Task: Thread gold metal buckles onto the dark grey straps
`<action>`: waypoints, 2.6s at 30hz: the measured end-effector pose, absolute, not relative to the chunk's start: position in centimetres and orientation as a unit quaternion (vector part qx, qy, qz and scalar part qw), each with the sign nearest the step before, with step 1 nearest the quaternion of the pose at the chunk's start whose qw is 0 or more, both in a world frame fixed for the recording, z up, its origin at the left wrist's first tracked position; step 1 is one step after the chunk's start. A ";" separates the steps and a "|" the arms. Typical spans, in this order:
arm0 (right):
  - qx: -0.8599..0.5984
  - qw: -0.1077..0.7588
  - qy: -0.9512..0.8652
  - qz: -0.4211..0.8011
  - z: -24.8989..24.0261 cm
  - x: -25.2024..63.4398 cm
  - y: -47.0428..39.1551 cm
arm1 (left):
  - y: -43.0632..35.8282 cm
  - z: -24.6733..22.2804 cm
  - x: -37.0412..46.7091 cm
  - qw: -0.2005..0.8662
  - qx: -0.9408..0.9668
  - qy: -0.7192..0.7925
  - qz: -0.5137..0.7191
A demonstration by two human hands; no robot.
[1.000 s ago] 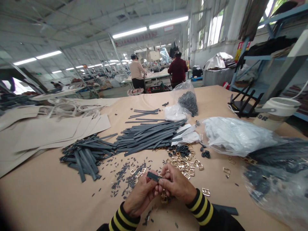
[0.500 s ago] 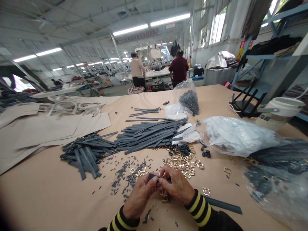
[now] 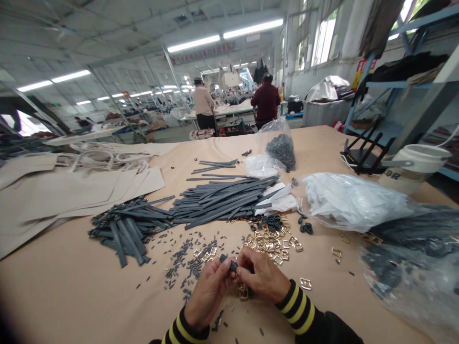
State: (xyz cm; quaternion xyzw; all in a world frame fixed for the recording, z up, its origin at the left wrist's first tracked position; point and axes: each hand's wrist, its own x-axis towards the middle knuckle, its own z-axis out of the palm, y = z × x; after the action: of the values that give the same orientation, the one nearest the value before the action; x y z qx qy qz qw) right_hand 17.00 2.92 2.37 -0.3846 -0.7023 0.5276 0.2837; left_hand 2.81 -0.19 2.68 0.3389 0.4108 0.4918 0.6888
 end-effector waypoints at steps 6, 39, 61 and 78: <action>-0.376 0.278 -0.709 0.528 2.1 17.2 3.0 | 0.0 1.8 1.8 0.599 0.470 0.473 0.443; -0.330 0.282 -0.614 0.659 1.3 16.8 2.8 | -0.9 2.2 1.1 0.781 0.311 0.349 0.413; -0.335 0.178 -0.662 0.646 2.0 17.8 3.0 | 0.2 0.2 1.4 0.569 0.494 0.480 0.450; -0.518 0.105 -0.822 0.210 3.9 17.0 8.5 | 1.3 -1.4 1.3 0.667 0.404 0.452 0.432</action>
State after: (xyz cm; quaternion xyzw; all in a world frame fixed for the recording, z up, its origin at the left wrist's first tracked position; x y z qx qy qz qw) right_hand 17.02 8.53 3.92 -0.5183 -0.8224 0.2097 0.1051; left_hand 1.28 1.32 -1.38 0.4044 0.4524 0.4322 0.6670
